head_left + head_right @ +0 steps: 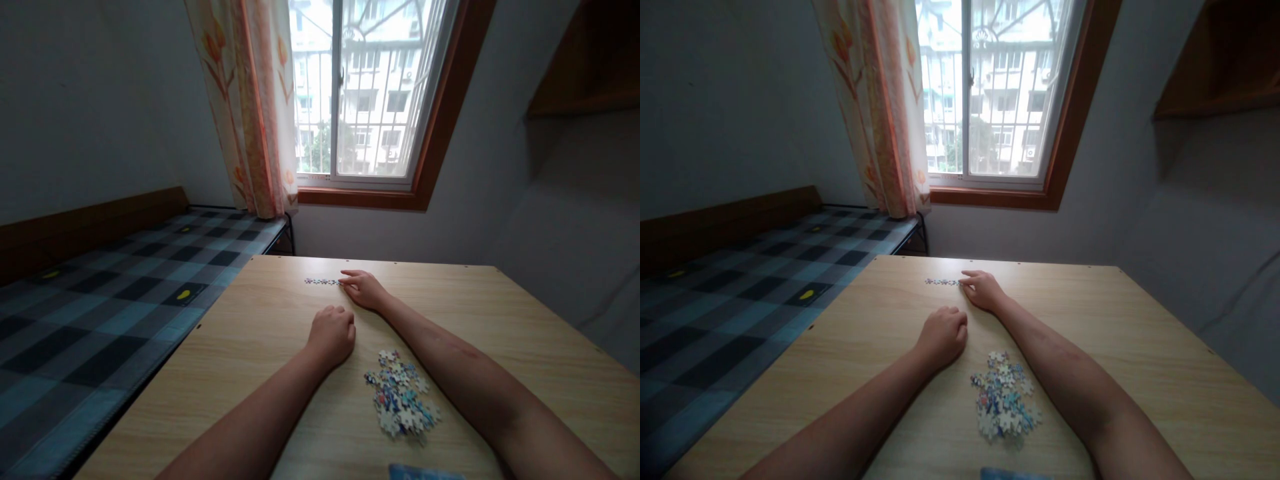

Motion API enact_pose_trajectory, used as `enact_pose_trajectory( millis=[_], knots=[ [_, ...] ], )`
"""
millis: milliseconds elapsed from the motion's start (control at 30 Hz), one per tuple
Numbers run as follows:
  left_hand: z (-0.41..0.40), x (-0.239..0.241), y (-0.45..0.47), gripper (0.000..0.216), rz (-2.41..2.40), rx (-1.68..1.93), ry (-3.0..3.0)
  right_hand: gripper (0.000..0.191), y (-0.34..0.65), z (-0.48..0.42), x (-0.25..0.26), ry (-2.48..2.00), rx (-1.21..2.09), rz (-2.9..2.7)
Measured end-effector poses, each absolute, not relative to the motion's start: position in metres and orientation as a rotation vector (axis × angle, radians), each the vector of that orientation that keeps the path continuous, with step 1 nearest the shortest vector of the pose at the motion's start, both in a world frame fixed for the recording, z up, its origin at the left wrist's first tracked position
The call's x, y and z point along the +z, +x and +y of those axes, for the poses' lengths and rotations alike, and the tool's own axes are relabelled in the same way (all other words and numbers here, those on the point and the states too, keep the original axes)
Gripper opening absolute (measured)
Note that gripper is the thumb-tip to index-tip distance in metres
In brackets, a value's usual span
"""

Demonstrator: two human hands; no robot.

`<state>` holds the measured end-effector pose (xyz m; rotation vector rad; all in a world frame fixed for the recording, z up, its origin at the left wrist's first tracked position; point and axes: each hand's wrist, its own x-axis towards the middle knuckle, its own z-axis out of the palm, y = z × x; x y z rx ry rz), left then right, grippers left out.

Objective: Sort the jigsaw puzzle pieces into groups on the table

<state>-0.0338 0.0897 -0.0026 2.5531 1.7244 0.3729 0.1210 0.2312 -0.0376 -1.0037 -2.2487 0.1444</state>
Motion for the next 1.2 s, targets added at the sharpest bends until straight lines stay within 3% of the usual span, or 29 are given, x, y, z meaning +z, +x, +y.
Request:
enact_pose_trajectory(
  millis=[533,767,967,1200],
  knots=[
    [0.089,0.0,-0.033,0.021,1.722,0.373,2.543,0.025,0.122,0.231,-0.039,-0.997,0.239,-2.227],
    [0.089,-0.001,-0.033,0.021,1.728,0.402,2.564,0.024,0.127,0.241,-0.041,-0.988,0.567,-2.005],
    [0.09,0.001,-0.032,0.022,1.73,0.392,2.558,0.036,0.14,0.251,-0.04,-1.028,0.776,-1.861],
    [0.094,-0.001,-0.032,0.024,1.742,0.376,2.577,0.032,0.169,0.219,-0.037,-1.025,0.84,-1.92]
  ],
)
